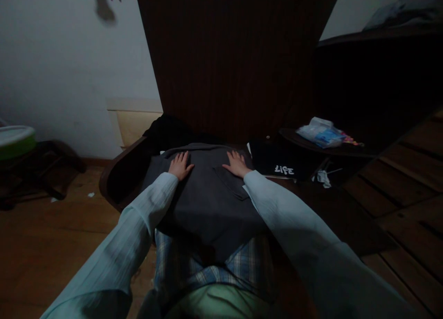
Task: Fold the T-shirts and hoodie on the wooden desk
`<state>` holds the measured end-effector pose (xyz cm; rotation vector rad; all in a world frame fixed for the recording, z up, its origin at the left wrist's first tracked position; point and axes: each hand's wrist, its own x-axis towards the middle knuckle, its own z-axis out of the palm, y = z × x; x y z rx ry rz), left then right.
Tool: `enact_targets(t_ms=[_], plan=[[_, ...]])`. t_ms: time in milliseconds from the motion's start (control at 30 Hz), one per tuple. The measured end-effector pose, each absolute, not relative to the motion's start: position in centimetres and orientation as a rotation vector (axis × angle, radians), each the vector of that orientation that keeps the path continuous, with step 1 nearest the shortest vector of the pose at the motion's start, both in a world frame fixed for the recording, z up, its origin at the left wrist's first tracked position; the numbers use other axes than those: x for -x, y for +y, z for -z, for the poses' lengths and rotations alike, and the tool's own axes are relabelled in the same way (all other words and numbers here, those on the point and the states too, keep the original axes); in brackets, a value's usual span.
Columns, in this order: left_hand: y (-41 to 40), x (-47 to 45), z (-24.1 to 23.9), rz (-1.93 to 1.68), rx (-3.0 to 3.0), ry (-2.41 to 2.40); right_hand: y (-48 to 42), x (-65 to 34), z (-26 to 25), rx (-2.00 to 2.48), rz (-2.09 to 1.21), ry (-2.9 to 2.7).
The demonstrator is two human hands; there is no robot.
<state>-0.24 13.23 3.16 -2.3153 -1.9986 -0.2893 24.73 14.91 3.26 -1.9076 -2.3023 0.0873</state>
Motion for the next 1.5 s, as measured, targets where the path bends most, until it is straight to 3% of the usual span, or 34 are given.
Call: enact_targets(t_ms=[300,567,733,967,1133,1367,1500], plan=[[11.9,-0.1,-0.5,0.25,2.43,-1.967,11.5,-24.8,-0.6,1.722,-0.18,-2.409],[10.0,3.7,-2.3,0.688,2.311,-1.989,10.1,-29.8,-3.2,1.294,-0.509,-2.014],[4.0,9.2,-1.9,0.786,2.245,-2.077,4.7,-35.6,-2.4,1.536,-0.498,-1.672],[-0.9,11.0,-0.8,0.58,1.759,-2.47,-0.4,-36.0,-1.1,1.895,-0.33,-1.794],[-1.4,11.4,-1.1,0.681,1.892,-2.565,-0.3,-35.1,-1.3,1.712,-0.632,-1.743],[-3.0,11.3,-0.9,0.846,1.787,-2.836,-0.4,-34.9,-0.5,1.483,-1.098,-1.246],[-3.2,10.9,-0.3,1.132,1.819,-2.753,-1.3,-34.5,-1.2,1.434,-1.236,-1.182]])
